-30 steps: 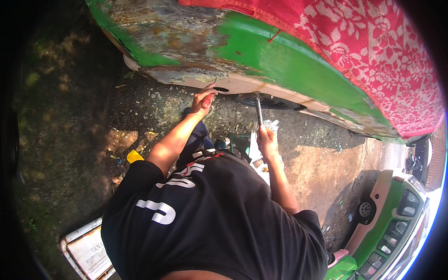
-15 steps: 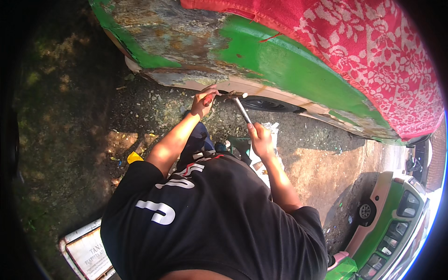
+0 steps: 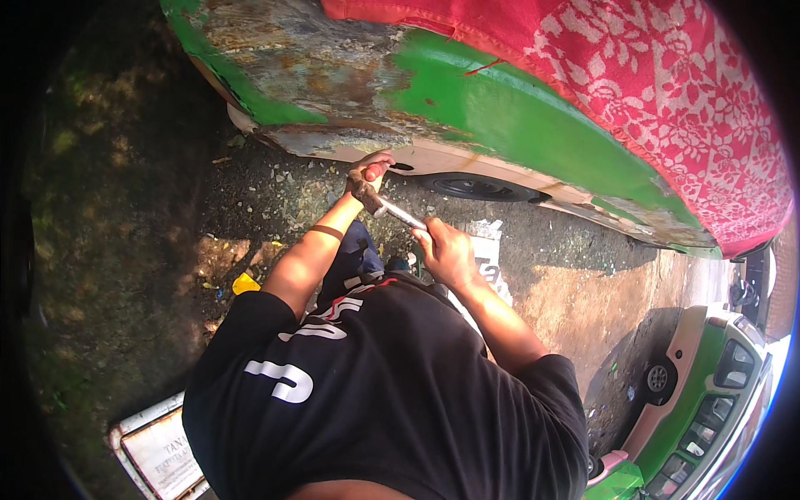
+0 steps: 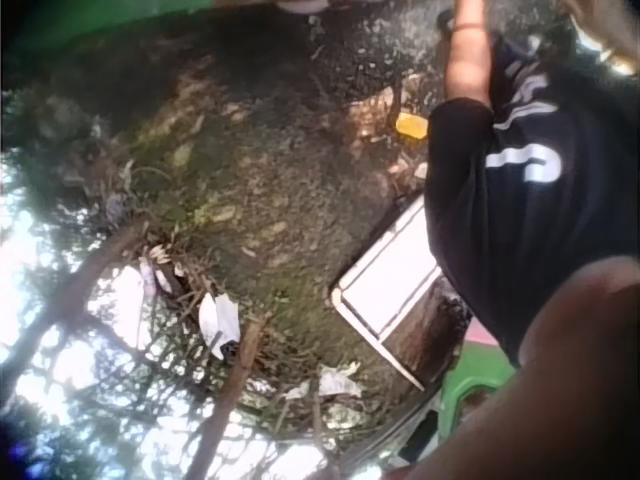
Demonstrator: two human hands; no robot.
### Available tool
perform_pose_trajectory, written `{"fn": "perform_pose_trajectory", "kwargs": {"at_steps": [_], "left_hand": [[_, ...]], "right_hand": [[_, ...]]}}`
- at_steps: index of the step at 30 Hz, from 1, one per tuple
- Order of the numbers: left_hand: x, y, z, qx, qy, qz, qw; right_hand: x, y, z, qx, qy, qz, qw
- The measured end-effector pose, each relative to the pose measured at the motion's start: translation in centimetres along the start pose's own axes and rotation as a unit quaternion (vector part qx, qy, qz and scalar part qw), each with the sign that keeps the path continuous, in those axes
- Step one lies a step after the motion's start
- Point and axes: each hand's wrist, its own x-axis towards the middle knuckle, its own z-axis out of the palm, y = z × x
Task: The person uses a hammer and a metal punch to repeatedly strike a small area on the lower side panel of a green vehicle. The person holds the punch against the panel and taps it with the hammer throughout the clip.
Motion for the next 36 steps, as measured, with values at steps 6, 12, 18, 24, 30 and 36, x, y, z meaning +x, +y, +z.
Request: {"fn": "perform_pose_trajectory", "kwargs": {"at_steps": [6,12,18,24,30,36], "left_hand": [[0.1,1.4,0.1,-0.085,-0.049,-0.025,0.995],[-2.2,1.5,-0.2,0.077,-0.045,0.013,0.996],[-1.9,2.2,-0.9,0.032,-0.054,-0.016,0.998],[-1.9,1.6,-0.2,0.013,-0.037,-0.042,0.998],[-1.5,2.9,0.2,0.148,-0.055,0.001,0.988],[-0.6,5.9,0.9,-0.019,-0.176,-0.142,0.974]], "right_hand": [[-1.6,2.2,1.1,-0.053,-0.060,0.101,0.992],[-2.1,1.0,-0.7,0.015,-0.020,0.183,0.983],[-3.3,2.6,-1.0,0.049,0.012,0.257,0.965],[-3.4,3.0,-1.0,0.061,0.020,0.295,0.953],[-3.6,3.2,-0.9,0.055,0.021,0.283,0.957],[-4.1,3.6,-0.8,0.060,0.022,0.291,0.955]]}}
